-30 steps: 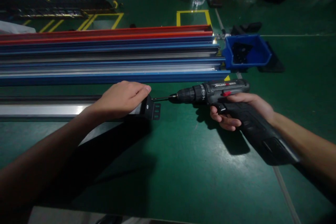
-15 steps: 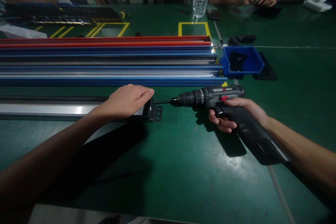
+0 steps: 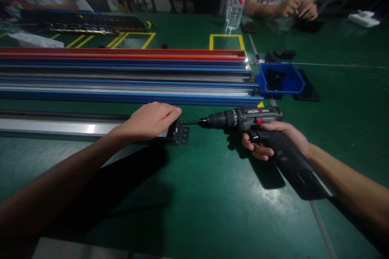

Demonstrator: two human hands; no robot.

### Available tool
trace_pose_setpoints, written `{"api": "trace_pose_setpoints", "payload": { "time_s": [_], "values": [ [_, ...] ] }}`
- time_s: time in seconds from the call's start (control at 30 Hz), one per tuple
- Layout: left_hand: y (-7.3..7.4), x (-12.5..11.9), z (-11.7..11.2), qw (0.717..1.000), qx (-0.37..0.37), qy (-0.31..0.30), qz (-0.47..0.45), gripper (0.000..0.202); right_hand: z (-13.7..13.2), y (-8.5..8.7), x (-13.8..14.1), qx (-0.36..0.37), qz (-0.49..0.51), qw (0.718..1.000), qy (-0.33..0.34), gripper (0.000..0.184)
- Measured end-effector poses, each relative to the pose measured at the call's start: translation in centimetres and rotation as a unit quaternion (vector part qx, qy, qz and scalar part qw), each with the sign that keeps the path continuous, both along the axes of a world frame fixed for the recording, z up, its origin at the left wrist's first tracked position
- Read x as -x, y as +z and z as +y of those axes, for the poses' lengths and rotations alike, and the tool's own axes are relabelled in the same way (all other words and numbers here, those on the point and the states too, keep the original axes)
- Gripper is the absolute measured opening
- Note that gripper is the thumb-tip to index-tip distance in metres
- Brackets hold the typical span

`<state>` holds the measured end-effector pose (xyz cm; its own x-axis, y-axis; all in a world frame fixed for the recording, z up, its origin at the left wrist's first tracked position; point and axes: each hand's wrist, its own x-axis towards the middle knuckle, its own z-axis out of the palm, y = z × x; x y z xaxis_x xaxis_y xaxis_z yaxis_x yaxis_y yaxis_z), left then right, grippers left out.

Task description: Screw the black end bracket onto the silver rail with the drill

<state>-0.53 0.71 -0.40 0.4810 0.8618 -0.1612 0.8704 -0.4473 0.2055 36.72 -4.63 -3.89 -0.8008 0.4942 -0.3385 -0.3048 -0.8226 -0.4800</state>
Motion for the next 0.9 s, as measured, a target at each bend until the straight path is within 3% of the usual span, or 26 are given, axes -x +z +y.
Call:
{"api": "trace_pose_setpoints", "payload": {
  "time_s": [0.23, 0.7, 0.9],
  "values": [
    [-0.1, 0.0, 0.1, 1.000, 0.001, 0.006, 0.005, 0.060, -0.2, 0.1, 0.1, -0.007, -0.002, 1.000, 0.001, 0.041],
    [-0.1, 0.1, 0.0, 1.000, -0.008, 0.003, 0.006, 0.061, -0.8, -0.6, -0.1, -0.092, -0.010, 0.995, 0.021, 0.038],
    [0.2, -0.1, -0.2, 1.000, -0.019, -0.015, 0.001, 0.054, -0.9, -1.0, -0.2, -0.074, -0.052, 0.996, -0.004, 0.032]
  ]
}}
